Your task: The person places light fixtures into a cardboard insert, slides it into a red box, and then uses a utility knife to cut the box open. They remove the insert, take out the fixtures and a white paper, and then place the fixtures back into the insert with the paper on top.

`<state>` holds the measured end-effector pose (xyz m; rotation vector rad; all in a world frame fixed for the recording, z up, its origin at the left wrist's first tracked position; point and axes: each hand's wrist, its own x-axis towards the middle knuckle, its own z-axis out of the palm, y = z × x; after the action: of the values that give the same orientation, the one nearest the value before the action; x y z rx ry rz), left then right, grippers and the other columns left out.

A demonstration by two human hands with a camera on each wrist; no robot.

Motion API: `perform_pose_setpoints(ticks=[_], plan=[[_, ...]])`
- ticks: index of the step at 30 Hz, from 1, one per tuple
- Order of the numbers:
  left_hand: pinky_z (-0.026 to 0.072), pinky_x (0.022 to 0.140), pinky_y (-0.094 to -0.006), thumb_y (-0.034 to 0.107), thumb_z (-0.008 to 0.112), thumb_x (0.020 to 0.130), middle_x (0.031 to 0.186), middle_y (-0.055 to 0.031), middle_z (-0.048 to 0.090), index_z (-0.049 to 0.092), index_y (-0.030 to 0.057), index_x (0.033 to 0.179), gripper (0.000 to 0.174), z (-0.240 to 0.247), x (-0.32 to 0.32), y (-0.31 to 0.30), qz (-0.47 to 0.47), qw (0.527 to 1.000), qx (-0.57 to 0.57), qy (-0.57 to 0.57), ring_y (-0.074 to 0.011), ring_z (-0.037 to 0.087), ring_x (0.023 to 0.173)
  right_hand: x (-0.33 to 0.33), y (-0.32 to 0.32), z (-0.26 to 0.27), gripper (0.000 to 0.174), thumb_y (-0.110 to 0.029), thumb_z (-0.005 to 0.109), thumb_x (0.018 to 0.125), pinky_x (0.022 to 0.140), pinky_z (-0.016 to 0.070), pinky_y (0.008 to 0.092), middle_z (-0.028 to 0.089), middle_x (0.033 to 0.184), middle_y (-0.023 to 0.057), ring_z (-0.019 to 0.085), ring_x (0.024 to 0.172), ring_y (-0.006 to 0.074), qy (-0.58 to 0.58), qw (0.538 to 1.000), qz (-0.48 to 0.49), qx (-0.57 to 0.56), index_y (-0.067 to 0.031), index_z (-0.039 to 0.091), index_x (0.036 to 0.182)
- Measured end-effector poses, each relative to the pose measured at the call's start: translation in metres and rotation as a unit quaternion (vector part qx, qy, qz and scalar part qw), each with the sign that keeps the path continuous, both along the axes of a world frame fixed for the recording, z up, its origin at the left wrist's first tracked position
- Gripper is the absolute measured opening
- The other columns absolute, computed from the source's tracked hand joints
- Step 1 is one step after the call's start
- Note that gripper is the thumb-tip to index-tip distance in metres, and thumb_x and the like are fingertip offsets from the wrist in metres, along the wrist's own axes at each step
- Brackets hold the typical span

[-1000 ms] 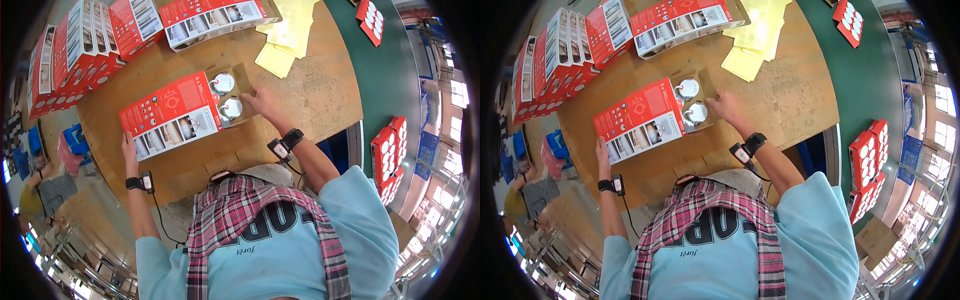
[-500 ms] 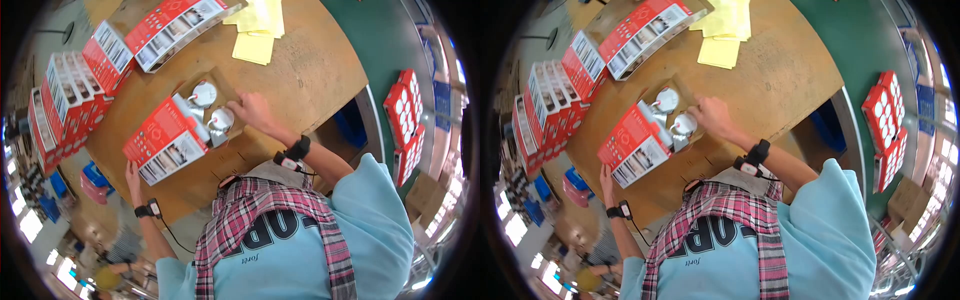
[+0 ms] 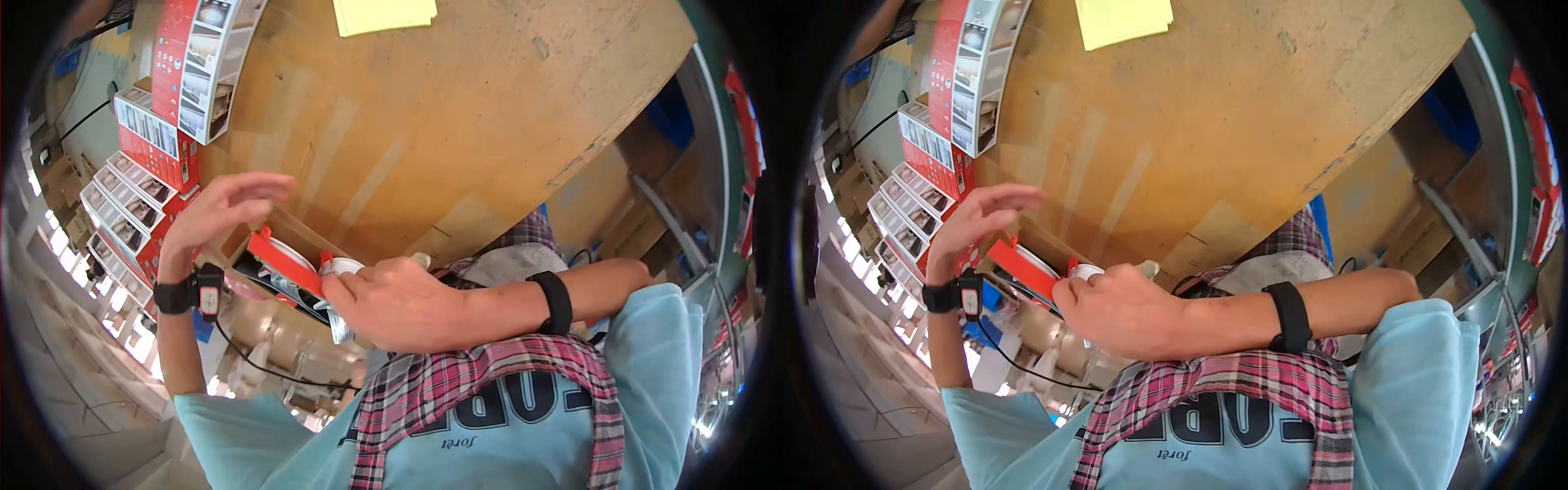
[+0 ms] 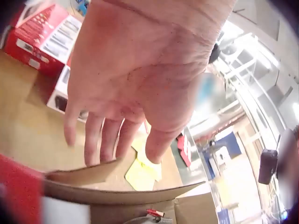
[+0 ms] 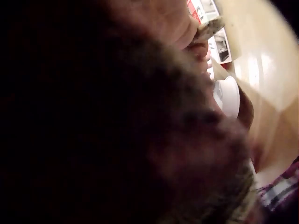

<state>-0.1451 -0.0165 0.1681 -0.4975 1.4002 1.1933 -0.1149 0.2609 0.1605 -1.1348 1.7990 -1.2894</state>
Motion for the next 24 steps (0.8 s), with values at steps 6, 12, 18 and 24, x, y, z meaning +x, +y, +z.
perform_pose_setpoints(ticks=[6, 12, 18, 24], plan=[[0.0406, 0.062, -0.0207, 0.024, 0.063, 0.090, 0.076, 0.0043, 0.057, 0.067, 0.0001, 0.096, 0.025, -0.034, -0.004, -0.001, -0.113, 0.979, 0.032, -0.166, -0.0033, 0.049, 0.070, 0.003, 0.003, 0.000, 0.018, -0.008, 0.057, 0.070, 0.042, 0.0479, 0.0317, 0.058, 0.060, 0.0117, 0.061, 0.050, 0.0216, -0.045, 0.999, -0.006, -0.028, 0.0057, 0.052, 0.081], [0.0239, 0.046, -0.0217, 0.027, 0.060, 0.093, 0.061, 0.0101, 0.037, 0.059, 0.0016, 0.073, 0.032, -0.031, 0.028, -0.001, -0.041, 0.993, -0.057, -0.098, -0.0005, 0.030, 0.056, 0.007, 0.001, 0.007, 0.022, -0.009, 0.056, 0.072, 0.041, 0.0473, 0.0328, 0.058, 0.059, 0.0129, 0.061, 0.049, 0.0221, -0.071, 0.997, 0.003, -0.041, 0.0091, 0.052, 0.083], [0.0296, 0.051, -0.0209, 0.022, 0.058, 0.094, 0.063, 0.0080, 0.040, 0.055, 0.0004, 0.072, 0.031, -0.020, 0.034, -0.006, -0.049, 0.994, -0.043, -0.085, -0.0018, 0.034, 0.061, -0.001, 0.000, -0.001, 0.032, -0.020, 0.058, 0.080, 0.045, 0.0487, 0.0398, 0.061, 0.064, 0.0166, 0.062, 0.052, 0.0294, -0.172, 0.980, 0.091, -0.038, 0.0083, 0.052, 0.093], [0.0365, 0.057, -0.0207, 0.019, 0.057, 0.094, 0.067, 0.0044, 0.049, 0.059, -0.0011, 0.081, 0.024, -0.019, 0.036, -0.004, -0.031, 0.996, -0.039, -0.070, -0.0029, 0.042, 0.065, -0.008, 0.005, -0.043, 0.029, -0.030, 0.046, 0.094, 0.061, 0.0494, 0.0458, 0.062, 0.072, 0.0173, 0.062, 0.068, 0.0363, -0.368, 0.929, 0.017, -0.038, -0.0040, 0.057, 0.102]])
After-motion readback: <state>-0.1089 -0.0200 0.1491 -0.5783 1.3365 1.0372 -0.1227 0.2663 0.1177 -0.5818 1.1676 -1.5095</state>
